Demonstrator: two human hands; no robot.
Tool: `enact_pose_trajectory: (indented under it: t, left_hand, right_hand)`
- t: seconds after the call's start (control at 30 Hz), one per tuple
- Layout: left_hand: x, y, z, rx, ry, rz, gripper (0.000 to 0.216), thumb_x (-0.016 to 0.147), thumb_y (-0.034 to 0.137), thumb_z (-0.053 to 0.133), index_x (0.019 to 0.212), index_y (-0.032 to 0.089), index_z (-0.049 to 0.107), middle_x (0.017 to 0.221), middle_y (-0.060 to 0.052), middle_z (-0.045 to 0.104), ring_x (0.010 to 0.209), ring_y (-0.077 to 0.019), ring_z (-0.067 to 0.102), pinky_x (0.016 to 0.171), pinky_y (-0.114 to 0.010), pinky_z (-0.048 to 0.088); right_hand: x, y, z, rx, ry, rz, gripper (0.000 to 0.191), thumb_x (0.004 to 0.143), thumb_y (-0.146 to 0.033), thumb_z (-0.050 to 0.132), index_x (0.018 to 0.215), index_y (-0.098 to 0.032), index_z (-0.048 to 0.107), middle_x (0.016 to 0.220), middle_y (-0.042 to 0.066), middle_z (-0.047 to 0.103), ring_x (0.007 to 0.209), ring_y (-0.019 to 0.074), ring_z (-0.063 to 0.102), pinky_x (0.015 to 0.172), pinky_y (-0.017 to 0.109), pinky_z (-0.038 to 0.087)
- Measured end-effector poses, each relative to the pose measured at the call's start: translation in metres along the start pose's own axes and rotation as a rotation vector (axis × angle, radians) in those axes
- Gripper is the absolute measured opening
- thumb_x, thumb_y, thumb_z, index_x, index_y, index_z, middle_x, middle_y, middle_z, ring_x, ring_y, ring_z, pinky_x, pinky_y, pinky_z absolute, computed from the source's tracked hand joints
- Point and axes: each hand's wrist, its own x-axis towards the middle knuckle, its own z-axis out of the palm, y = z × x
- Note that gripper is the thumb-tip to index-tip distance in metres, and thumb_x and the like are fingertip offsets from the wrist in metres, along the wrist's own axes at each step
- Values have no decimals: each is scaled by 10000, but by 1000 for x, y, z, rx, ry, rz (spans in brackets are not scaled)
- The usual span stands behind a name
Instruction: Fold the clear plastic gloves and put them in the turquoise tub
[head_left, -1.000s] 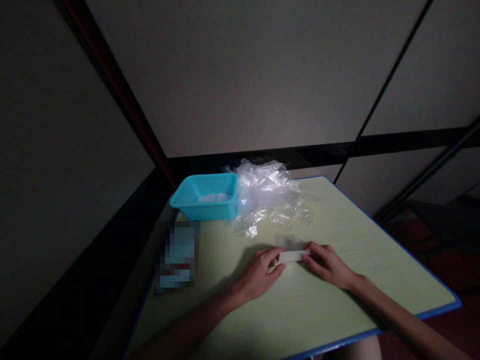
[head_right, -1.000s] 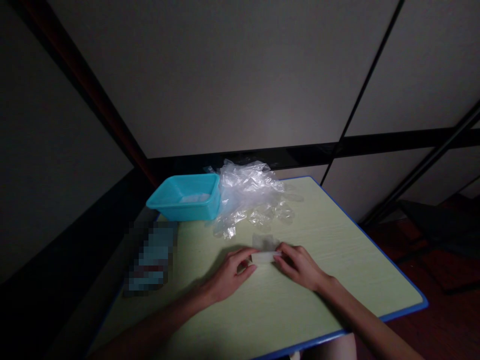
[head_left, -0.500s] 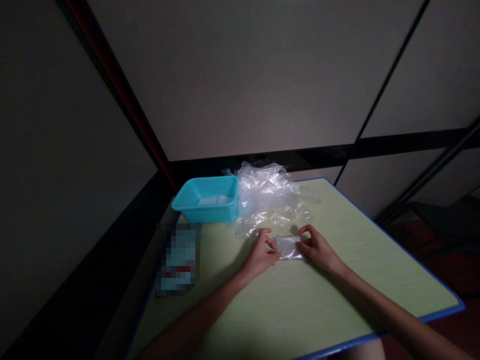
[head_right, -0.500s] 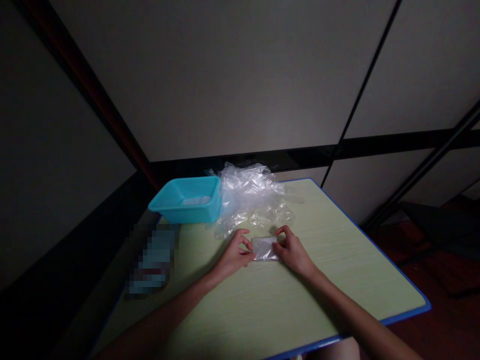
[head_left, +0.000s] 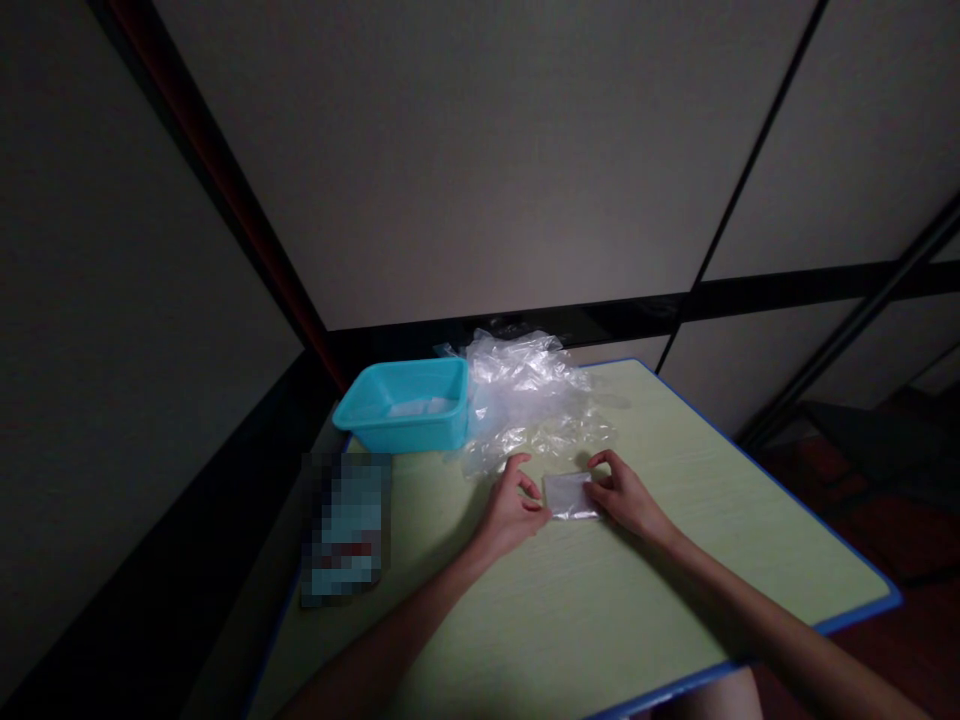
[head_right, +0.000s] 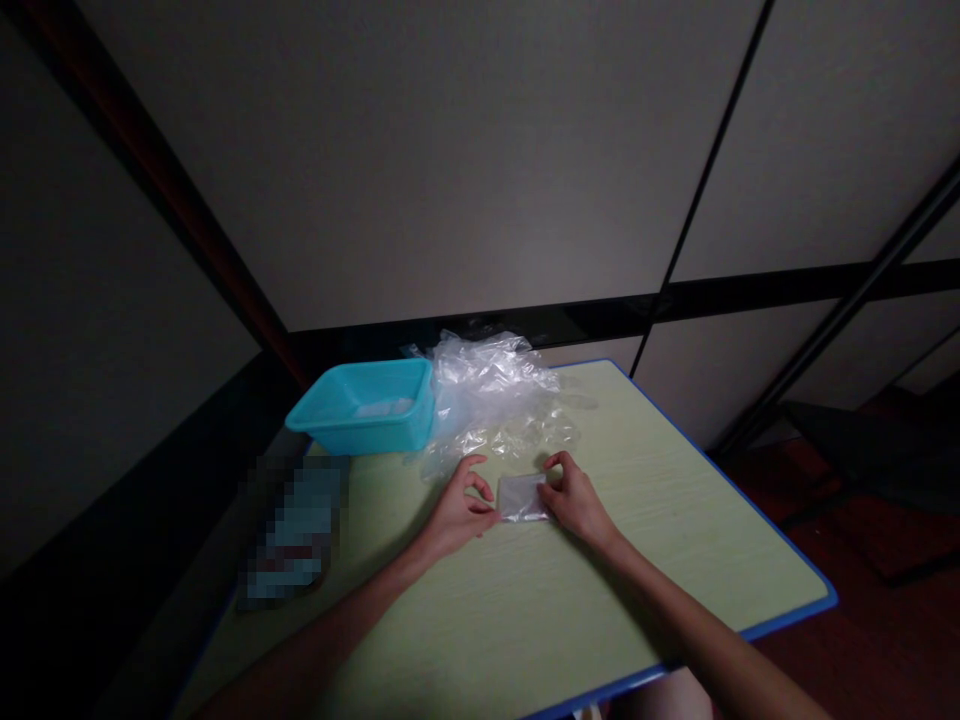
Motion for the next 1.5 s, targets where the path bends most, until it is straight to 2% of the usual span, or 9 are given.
enact_pose_trajectory:
  t: [0.3,0.4,0.5,0.63,1.07,1.2,1.3,1.4,1.5]
  left_hand:
    - [6,-8,1,71,5,72,706,556,-26,571,1148,261,317,684,106,419,483,-31,493,412,-97,344]
    - [8,-9,0,84,-2,79,716,544,-31,577,1148,258,322,676,110,422,483,-36,492,424,-109,351]
    - [8,-9,0,90,-8,83,703,548,-27,582,1144,250,331,678,107,428,492,-40,494,447,-125,368]
    - [8,-7,0,104,-12,87,694,555,-30,587,1139,242,329,676,105,423,494,-40,486,470,-136,387]
    - [9,-11,-3,240,-21,104,614,603,23,593,1111,242,327,750,78,477,484,-57,530,421,-147,413]
    - [0,0,-8,346,-6,188,456,672,78,549,1089,205,415,947,-20,539,781,-154,598,670,-286,499]
    - [-11,13,-10,526,-117,348,482,712,160,565,1173,202,427,1271,-73,430,1191,-224,377,992,-369,307]
    - [-19,19,-10,896,-338,521,619,794,284,517,1330,142,243,1425,-95,208,1309,-206,143,1071,-359,136]
    - [-20,17,-10,1139,-429,552,637,861,381,414,1358,85,148,1438,-118,132,1321,-187,58,1075,-347,97]
  right_hand:
    - [0,-2,-9,33,12,-1,322,685,-396,515,883,-224,327,439,-104,474,320,102,429,293,183,295]
    - [-11,-10,-17,-47,94,-101,289,762,-421,475,927,-207,372,731,36,629,520,154,587,381,233,420]
    - [-27,-18,-18,-384,77,-355,306,843,-367,406,1084,-182,443,1059,131,597,874,228,611,666,350,513]
    - [-39,-14,-8,-848,-120,-636,583,842,-395,435,1341,-143,268,1359,159,350,1230,268,343,982,468,320]
    - [-39,5,1,-1163,-200,-726,709,861,-541,290,1368,-57,180,1394,198,226,1301,261,164,1011,499,240]
    - [-39,4,1,-1157,-164,-734,722,859,-540,300,1383,-78,123,1400,181,223,1301,259,164,1013,483,249]
    - [-39,4,2,-1161,-134,-730,747,857,-539,306,1388,-75,62,1403,181,210,1301,265,158,1015,473,252]
    - [-38,4,3,-1172,-133,-733,782,847,-561,302,1387,-71,18,1406,181,200,1303,265,145,1016,465,255]
    - [-39,5,3,-1178,-143,-741,817,831,-592,298,1386,-68,8,1410,184,182,1307,264,128,1017,465,249]
